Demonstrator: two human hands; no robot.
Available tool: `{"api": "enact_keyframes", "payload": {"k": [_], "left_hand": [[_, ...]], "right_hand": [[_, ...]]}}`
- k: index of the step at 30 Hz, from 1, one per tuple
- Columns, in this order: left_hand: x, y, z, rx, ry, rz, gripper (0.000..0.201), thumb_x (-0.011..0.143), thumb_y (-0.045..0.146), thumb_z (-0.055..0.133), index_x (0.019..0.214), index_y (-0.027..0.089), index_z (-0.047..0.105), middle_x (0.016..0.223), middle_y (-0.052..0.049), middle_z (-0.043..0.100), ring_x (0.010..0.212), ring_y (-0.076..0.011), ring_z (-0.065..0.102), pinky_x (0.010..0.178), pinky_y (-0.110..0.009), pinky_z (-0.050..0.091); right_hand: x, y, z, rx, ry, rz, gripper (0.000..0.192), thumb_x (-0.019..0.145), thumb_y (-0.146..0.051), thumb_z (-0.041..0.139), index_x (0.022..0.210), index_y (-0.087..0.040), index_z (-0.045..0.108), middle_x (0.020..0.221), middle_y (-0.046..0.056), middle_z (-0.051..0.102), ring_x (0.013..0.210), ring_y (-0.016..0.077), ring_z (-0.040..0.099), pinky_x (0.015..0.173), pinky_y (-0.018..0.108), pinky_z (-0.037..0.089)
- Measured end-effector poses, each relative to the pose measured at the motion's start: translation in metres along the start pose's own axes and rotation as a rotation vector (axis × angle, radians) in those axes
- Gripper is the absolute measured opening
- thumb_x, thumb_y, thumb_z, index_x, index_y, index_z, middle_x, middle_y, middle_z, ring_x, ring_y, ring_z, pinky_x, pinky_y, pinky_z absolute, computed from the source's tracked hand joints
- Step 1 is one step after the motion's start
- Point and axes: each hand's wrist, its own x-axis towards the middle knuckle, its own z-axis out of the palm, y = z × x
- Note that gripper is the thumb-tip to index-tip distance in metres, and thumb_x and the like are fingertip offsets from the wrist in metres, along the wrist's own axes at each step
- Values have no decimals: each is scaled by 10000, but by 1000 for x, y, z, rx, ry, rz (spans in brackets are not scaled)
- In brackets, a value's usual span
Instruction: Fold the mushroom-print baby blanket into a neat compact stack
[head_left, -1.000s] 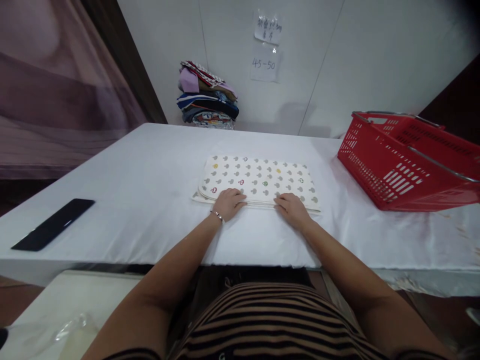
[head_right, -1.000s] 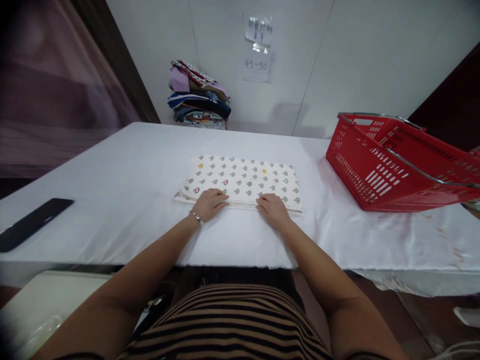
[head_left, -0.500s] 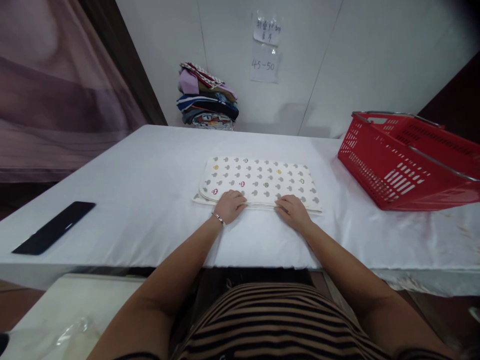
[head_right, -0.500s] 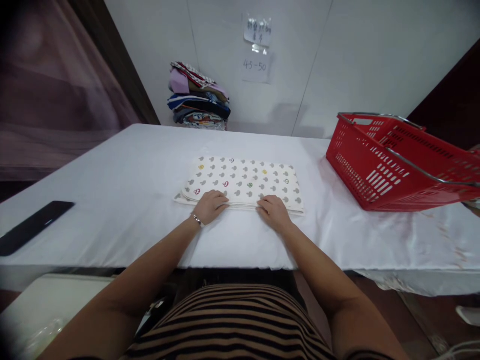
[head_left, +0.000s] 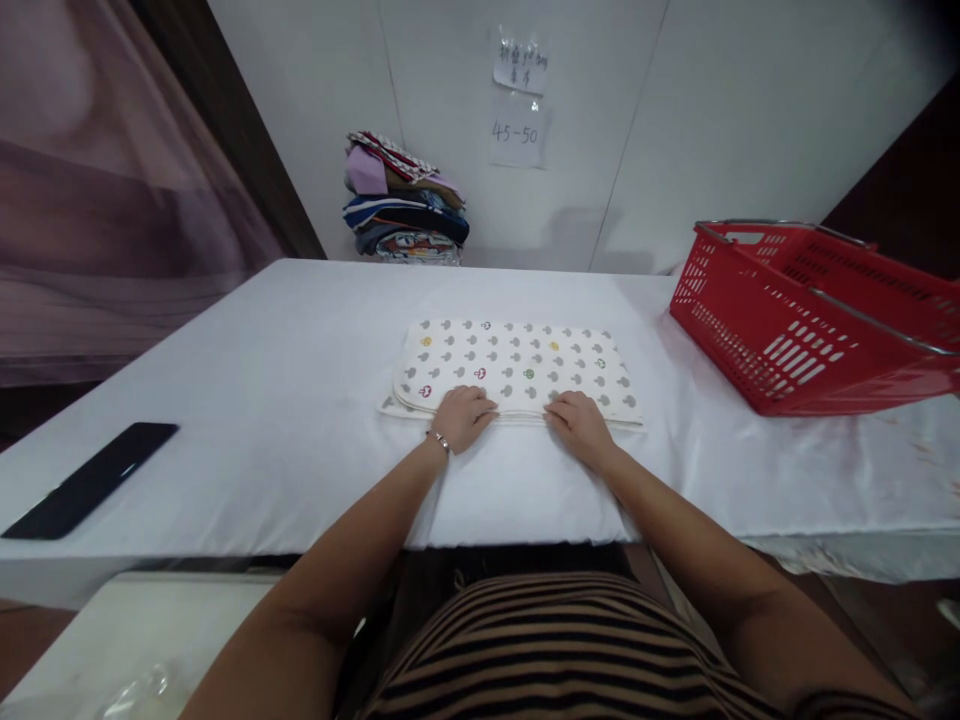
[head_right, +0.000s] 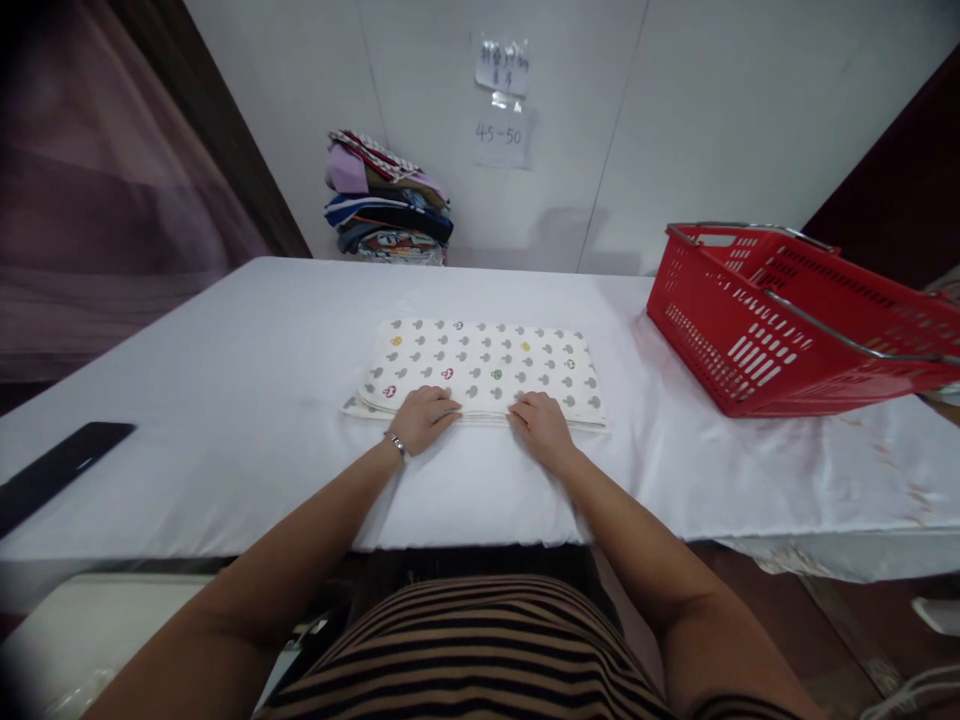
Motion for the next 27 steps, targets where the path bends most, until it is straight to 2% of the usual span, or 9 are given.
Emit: {"api": "enact_keyframes", "payload": {"k": [10, 14, 21, 27], "left_hand": [[3, 0, 1, -74, 34, 11, 187, 872, 295, 516, 816, 244, 687, 849, -24, 625, 840, -174, 522, 785, -348, 400], [2, 0, 0, -80, 69, 33, 230, 892, 300, 477, 827, 232, 687, 836, -36, 611, 827, -172, 508, 784, -341, 410], [0, 2, -2, -45, 32, 69, 213, 877, 342, 501, 908, 223, 675, 912, -56, 612, 864, -192, 514, 807, -372, 410], [0, 1, -1, -16, 0, 78, 204, 883, 316, 492, 915, 232, 675, 923, -50, 619, 871, -192, 515, 817, -370, 409]], "right_hand": [[2, -4, -1, 112, 54, 43, 210, 892, -248, 474, 794, -205, 654, 837, 53, 616, 824, 194, 522, 772, 339, 405], [-1, -6, 0, 82, 81, -17, 227, 904, -256, 453, 845, -207, 667, 900, 71, 625, 877, 205, 523, 807, 358, 406], [-2, -4, 1, -20, 30, -75, 243, 902, -300, 469, 991, -216, 679, 956, 89, 627, 893, 226, 520, 799, 386, 417], [-2, -1, 3, -64, 0, -83, 251, 914, -274, 454, 977, -199, 686, 952, 98, 635, 893, 227, 528, 798, 380, 420]]}}
